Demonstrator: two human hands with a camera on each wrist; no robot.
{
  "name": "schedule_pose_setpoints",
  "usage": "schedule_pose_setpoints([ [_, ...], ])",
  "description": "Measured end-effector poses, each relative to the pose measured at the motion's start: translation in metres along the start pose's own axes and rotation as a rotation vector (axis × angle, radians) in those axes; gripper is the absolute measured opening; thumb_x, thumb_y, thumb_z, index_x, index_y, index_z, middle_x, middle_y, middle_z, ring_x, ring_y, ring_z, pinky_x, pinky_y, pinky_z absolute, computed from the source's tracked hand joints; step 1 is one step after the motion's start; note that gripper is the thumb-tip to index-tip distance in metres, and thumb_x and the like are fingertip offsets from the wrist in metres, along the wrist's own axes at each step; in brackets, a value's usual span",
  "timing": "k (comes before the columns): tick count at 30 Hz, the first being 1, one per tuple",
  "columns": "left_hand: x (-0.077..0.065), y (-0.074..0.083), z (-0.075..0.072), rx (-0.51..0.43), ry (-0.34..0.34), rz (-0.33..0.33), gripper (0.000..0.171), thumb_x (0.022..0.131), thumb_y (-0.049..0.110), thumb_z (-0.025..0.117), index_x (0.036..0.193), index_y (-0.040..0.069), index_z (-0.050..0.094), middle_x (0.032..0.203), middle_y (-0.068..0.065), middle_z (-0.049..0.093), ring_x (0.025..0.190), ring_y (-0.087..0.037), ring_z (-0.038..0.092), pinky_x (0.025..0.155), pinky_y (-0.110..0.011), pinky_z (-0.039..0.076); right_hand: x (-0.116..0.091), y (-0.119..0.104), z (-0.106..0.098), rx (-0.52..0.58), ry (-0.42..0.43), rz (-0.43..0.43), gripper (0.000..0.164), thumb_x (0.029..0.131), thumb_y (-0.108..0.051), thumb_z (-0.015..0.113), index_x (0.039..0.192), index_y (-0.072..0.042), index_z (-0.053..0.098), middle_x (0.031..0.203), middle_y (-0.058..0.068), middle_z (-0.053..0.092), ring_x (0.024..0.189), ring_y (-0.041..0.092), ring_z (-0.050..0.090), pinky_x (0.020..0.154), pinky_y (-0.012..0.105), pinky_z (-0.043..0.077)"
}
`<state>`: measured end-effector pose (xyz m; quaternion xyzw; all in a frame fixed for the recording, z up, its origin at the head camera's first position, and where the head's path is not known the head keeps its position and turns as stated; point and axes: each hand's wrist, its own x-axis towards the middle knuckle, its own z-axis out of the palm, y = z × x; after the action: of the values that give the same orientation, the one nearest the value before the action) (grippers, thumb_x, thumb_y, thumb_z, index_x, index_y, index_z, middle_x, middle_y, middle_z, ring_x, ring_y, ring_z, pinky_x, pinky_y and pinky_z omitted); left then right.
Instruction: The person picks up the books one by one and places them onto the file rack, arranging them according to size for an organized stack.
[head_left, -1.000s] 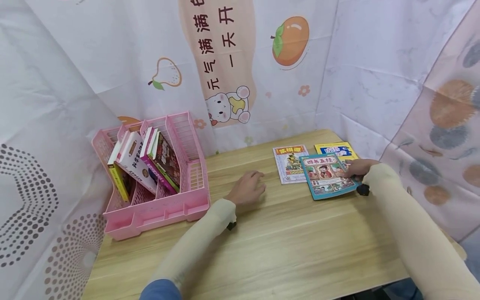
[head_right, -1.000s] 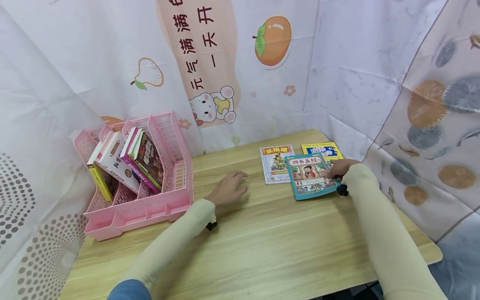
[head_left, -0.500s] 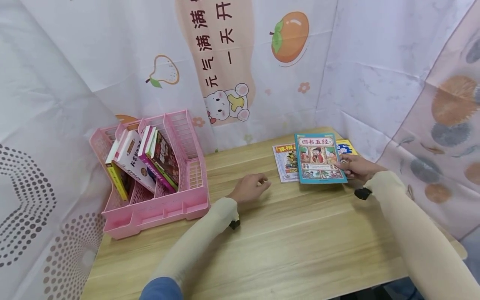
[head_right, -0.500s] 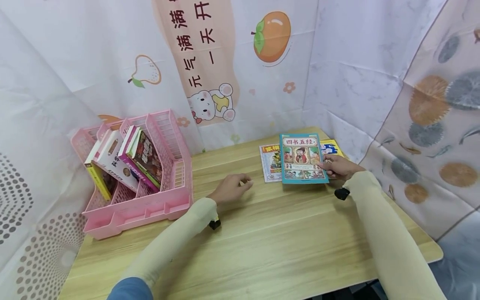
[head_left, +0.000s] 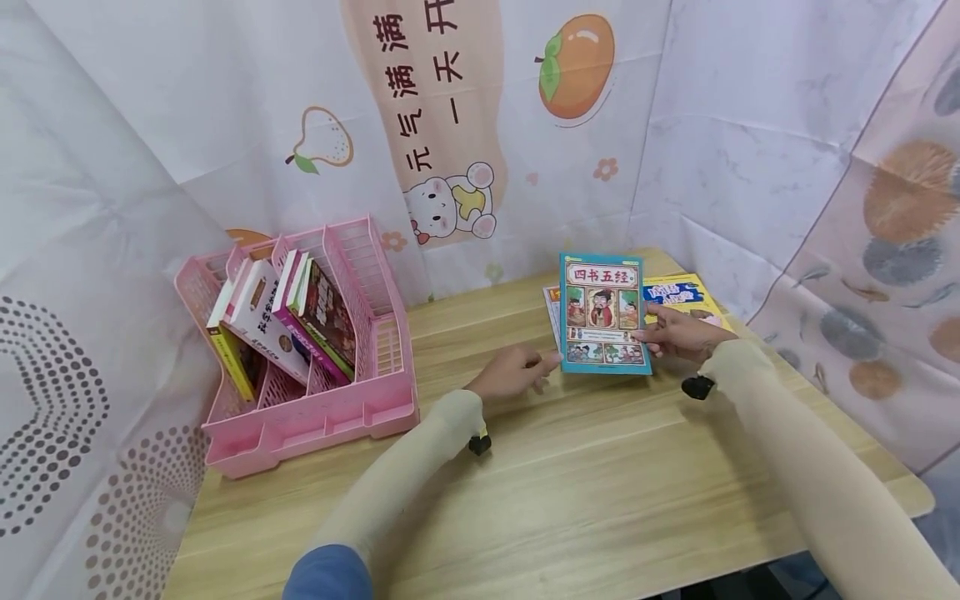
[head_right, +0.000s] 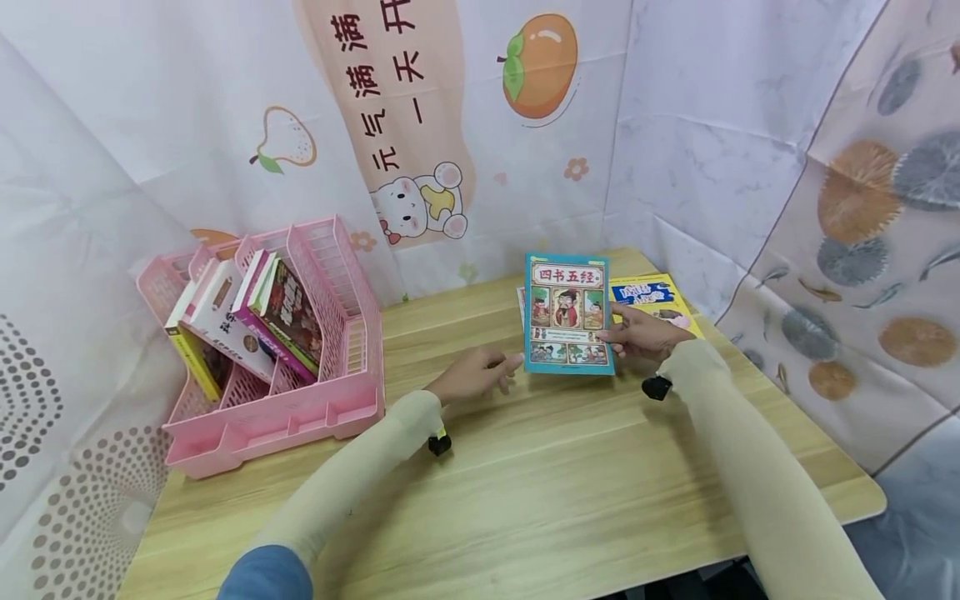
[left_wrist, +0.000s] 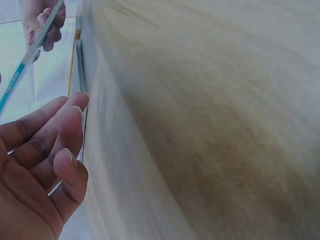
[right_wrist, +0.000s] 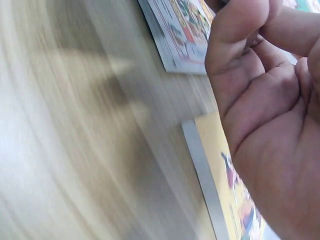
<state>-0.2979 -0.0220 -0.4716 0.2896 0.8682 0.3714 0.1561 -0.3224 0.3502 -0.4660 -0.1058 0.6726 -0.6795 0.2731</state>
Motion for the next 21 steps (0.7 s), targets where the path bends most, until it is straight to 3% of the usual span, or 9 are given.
schedule_pose_setpoints([
  [6,0.000,0.001,0.005,-0.043,-0.028,-0.005,0.071,0.099,0.073,0.042,0.109,0.011,0.076,0.086,0.000,0.076,0.078,-0.017,0.070,0.068,-0.033,0.055,0.009,-0.004,0.013,-0.045,-0.027,-0.032,0.060,0.108,-0.010,0.053,0.160,-0.021,0.023,0.101,0.005,0.071,0.068,0.012,0.054,0.063,0.030,0.046],
  [12,-0.001,0.003,0.003,-0.143,-0.080,0.038,0.063,0.103,0.059,0.050,0.095,0.001,0.075,0.081,-0.008,0.074,0.067,-0.022,0.068,0.061,-0.035,0.057,0.021,-0.009,0.028,-0.014,-0.055,-0.022,0.070,0.108,-0.008,0.053,0.164,-0.019,0.013,0.100,0.006,0.068,0.070,0.013,0.054,0.066,0.029,0.049],
  [18,-0.007,0.008,0.005,-0.292,-0.227,0.014,0.055,0.105,0.050,0.053,0.103,-0.001,0.073,0.071,-0.009,0.066,0.056,-0.020,0.051,0.056,-0.032,0.044,0.028,-0.007,0.036,-0.008,-0.083,0.004,0.064,0.108,-0.003,0.050,0.162,-0.015,0.018,0.105,0.006,0.065,0.072,0.012,0.053,0.066,0.027,0.049],
  [21,-0.011,0.009,0.008,-0.269,-0.280,-0.011,0.061,0.106,0.052,0.049,0.093,-0.003,0.071,0.067,-0.006,0.064,0.054,-0.020,0.048,0.055,-0.029,0.040,0.030,-0.005,0.038,0.017,-0.112,0.003,0.058,0.107,-0.002,0.050,0.158,-0.017,0.027,0.107,0.006,0.063,0.075,0.012,0.054,0.070,0.028,0.051],
])
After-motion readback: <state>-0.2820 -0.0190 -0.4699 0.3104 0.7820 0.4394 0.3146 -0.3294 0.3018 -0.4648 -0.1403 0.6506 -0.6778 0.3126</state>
